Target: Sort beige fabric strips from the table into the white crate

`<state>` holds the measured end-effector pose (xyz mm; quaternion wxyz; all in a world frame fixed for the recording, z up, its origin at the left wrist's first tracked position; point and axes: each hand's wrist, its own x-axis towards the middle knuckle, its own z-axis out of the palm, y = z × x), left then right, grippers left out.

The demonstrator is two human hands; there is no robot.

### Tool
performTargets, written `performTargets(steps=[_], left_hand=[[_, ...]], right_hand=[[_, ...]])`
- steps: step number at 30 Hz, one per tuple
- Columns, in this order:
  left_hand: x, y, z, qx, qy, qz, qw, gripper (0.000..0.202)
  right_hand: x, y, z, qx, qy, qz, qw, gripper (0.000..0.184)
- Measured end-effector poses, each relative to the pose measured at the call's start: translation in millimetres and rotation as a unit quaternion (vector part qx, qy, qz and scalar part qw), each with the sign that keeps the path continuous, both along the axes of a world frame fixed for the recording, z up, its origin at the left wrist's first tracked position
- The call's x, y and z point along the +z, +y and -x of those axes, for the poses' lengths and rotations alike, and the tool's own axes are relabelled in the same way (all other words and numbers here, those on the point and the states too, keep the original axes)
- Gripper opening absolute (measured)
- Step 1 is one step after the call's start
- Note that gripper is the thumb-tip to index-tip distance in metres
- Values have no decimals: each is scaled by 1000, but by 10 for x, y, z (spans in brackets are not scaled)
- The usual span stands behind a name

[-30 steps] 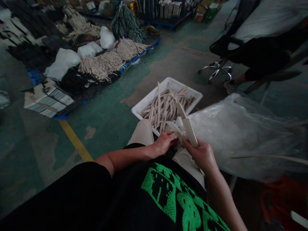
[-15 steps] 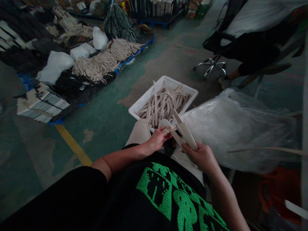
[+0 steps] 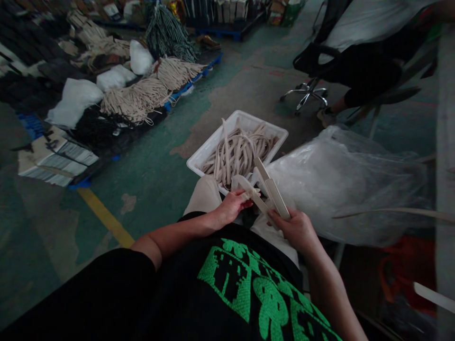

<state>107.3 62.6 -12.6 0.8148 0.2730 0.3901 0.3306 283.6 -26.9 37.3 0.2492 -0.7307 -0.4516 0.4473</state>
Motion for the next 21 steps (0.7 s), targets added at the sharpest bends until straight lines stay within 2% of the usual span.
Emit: performTargets(steps=[5,9,11,15,17,21], left_hand=[[94,-119,-83,-47,19,-25,998,48],[102,-145,-71,-79,35,-55,995,41],[59,-146,-49,-96,5,-21,995,36],[-66,-85,1,-139,-106,128,976,38],[-111,26,42,-108,-146,175,968,37],[-114,495,165,38,-149,211,965,31]], right_hand=[[-2,136,122,-51,-64,-85,993,51],[-41,195,134,-21,-72,-117,990,48],[-58,175,115,-11,-37,-111,993,46],[-6,37,75,-29,23,-82,996,46],[73,-75,36,-61,51,-64,995,46],[264,-342,-155,-130,74,-41,988,42]])
